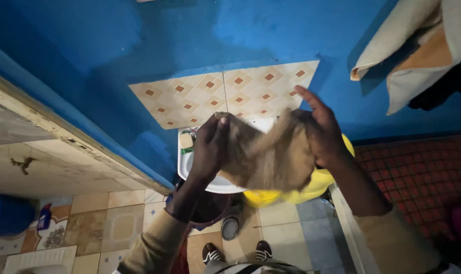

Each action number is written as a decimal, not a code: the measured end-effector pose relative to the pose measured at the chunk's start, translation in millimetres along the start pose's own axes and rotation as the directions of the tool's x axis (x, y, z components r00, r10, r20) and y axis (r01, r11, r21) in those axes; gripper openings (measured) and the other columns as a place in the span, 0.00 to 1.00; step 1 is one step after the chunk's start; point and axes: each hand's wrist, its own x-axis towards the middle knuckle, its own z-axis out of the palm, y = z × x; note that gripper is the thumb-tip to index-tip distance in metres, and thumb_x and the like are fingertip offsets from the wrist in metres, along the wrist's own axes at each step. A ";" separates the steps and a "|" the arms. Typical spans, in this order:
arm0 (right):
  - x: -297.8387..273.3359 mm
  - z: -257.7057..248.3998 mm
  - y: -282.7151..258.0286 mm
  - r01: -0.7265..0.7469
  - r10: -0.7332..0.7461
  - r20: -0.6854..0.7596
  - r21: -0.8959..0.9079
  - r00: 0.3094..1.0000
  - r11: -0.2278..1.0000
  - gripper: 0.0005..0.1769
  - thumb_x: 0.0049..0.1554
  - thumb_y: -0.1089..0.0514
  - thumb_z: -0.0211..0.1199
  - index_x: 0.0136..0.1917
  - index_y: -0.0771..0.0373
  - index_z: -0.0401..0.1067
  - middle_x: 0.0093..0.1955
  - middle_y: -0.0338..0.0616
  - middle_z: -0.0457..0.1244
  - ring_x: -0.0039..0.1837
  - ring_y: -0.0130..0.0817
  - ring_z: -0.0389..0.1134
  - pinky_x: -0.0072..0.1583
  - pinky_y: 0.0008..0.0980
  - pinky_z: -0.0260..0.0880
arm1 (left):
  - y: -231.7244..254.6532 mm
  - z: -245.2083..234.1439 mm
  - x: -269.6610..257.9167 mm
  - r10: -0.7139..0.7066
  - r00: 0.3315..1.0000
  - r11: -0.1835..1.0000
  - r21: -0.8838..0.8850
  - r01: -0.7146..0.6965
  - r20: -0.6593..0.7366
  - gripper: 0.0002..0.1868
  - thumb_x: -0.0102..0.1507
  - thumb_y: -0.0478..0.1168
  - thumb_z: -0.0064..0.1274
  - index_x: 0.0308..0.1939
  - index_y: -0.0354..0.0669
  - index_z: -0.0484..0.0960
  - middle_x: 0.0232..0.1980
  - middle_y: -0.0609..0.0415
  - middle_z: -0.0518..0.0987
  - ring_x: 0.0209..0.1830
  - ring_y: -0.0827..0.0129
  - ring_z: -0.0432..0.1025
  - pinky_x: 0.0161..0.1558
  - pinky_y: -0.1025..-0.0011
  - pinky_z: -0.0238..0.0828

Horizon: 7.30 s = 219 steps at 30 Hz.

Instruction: The person washes a cleaning cloth in a sink and then uses the wet cloth to wipe down the faucet and the surrounding sink area.

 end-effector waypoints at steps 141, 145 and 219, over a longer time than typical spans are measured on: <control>-6.6 -17.7 355.8 0.266 0.563 0.436 -0.894 0.702 0.361 0.26 0.57 0.60 0.55 0.69 0.57 0.71 0.41 0.63 0.69 0.45 0.60 0.72 0.50 0.54 0.71 | -271.4 4.6 -144.9 -0.148 0.560 0.599 0.376 0.707 -0.815 0.24 0.61 0.27 0.52 0.62 0.39 0.80 0.71 0.48 0.73 0.54 0.49 0.77 0.56 0.60 0.74; -5.7 61.5 431.3 0.625 -0.224 0.601 -0.620 0.767 0.474 0.21 0.60 0.64 0.53 0.67 0.65 0.68 0.59 0.64 0.68 0.61 0.60 0.69 0.62 0.51 0.67 | -275.1 10.7 -142.1 -0.100 0.553 0.636 0.374 0.675 -0.827 0.25 0.60 0.28 0.50 0.63 0.39 0.79 0.72 0.49 0.71 0.59 0.51 0.76 0.57 0.63 0.74; -19.0 100.5 386.1 0.315 0.453 0.556 -0.805 0.697 0.503 0.40 0.61 0.42 0.62 0.76 0.63 0.55 0.70 0.64 0.59 0.68 0.63 0.63 0.65 0.53 0.65 | -269.1 -11.2 -161.8 -0.340 0.380 0.713 0.028 0.700 -0.860 0.11 0.65 0.36 0.50 0.47 0.34 0.83 0.38 0.40 0.83 0.37 0.49 0.80 0.43 0.60 0.74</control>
